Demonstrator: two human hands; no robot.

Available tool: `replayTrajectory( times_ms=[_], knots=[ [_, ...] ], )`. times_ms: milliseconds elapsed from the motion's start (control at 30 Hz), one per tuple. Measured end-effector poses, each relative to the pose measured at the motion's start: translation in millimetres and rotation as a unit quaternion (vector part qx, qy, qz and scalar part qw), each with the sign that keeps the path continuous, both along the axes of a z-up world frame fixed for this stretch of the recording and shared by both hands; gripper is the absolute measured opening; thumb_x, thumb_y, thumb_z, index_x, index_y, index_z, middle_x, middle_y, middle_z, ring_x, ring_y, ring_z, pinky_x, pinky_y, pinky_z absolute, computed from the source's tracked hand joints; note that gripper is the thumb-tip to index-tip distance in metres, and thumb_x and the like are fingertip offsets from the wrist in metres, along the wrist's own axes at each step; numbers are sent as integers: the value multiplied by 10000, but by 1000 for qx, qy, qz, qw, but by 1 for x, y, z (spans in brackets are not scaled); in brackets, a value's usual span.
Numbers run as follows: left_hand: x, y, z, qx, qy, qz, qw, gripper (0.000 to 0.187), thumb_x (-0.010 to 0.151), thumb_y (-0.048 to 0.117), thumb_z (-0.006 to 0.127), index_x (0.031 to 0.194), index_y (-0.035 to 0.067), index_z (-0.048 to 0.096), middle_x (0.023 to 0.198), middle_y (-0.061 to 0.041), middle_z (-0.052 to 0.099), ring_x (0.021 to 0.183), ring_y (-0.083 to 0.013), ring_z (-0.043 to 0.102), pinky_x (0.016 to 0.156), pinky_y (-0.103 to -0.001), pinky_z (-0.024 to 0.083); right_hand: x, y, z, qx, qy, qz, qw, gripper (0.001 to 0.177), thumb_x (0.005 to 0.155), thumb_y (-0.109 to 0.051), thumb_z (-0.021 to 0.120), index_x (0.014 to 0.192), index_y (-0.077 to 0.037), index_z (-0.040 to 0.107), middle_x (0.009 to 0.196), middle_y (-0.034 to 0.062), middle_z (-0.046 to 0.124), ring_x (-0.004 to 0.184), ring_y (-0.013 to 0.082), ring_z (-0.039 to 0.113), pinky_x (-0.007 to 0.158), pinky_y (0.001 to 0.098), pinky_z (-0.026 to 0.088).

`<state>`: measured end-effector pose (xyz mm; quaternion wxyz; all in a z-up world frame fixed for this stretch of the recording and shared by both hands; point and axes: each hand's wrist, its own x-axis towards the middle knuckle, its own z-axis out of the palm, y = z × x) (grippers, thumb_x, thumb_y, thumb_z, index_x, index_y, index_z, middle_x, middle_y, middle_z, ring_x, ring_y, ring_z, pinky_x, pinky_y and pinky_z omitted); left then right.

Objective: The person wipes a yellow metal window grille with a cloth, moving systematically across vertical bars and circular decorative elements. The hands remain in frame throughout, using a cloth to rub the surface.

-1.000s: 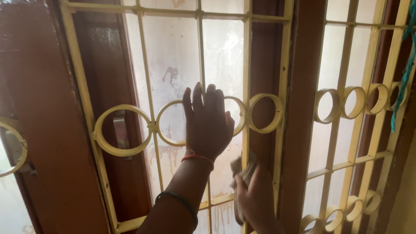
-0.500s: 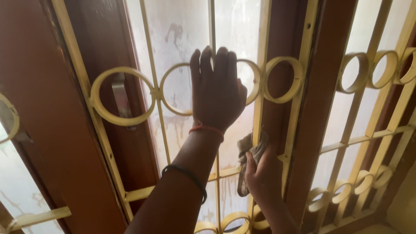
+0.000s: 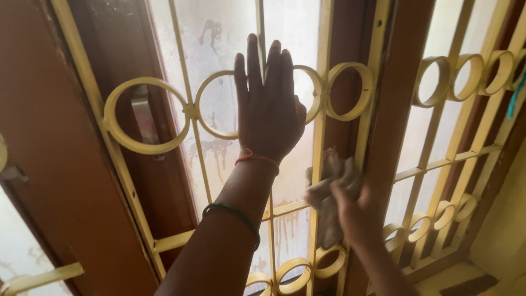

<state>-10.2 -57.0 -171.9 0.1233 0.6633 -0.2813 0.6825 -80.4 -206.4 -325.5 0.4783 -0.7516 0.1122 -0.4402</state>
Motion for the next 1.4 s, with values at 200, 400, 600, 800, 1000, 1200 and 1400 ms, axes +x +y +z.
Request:
replayTrajectory(
  times_ms=[200,400,600,800,1000,1200,1400],
  knots=[
    [3,1,-2,2,3,-7,1000,594,872,82,596,1437,-83,514,1549,-225,465,1557,-446,241,1317,-595,165,17,-45,43,-452,-143,-227,851,485,748,57,657,1211,-79,709,1263,75,678,1150,333,581,1015,453,458],
    [7,1,-4,-3,6,-23,1000,632,859,56,593,1465,-80,476,1561,-230,461,1563,-447,232,1325,-587,152,21,-53,10,-497,-78,-193,842,459,763,73,701,1196,-75,740,1230,69,645,1094,322,577,978,459,460],
    [2,2,-11,1,27,-35,999,704,834,14,567,1517,-70,417,1451,-220,488,1558,-448,234,1335,-570,155,11,-36,-26,-430,-42,-154,889,507,737,111,663,1217,-37,731,1202,134,639,1080,380,564,910,464,537],
    [3,1,-16,-4,23,-26,999,714,860,-19,550,1552,-63,381,1439,-220,488,1566,-450,224,1337,-563,131,11,-18,-38,-266,41,-60,961,466,833,96,598,1236,-102,720,1222,78,654,1140,289,587,991,345,580],
    [0,0,-21,-9,15,-14,1000,719,876,-38,539,1572,-61,361,1472,-219,492,1579,-434,215,1351,-561,118,-5,2,-47,-353,-17,-89,931,462,804,86,646,1226,-79,735,1166,89,687,1086,314,601,978,432,573],
    [-9,6,-19,1,34,-24,999,744,880,1,566,1582,-37,323,1523,-212,471,1585,-418,192,1351,-546,119,-28,4,14,-2,165,46,985,505,841,-72,651,1342,-123,673,1073,172,785,931,291,761,899,353,602],
    [-9,7,-18,9,58,-29,998,777,950,213,687,1585,-1,292,1537,-202,463,1580,-403,185,1341,-537,130,-34,60,53,-66,-104,14,992,445,939,-288,700,1315,-58,634,1208,152,707,1044,235,727,953,367,569]
  ],
)
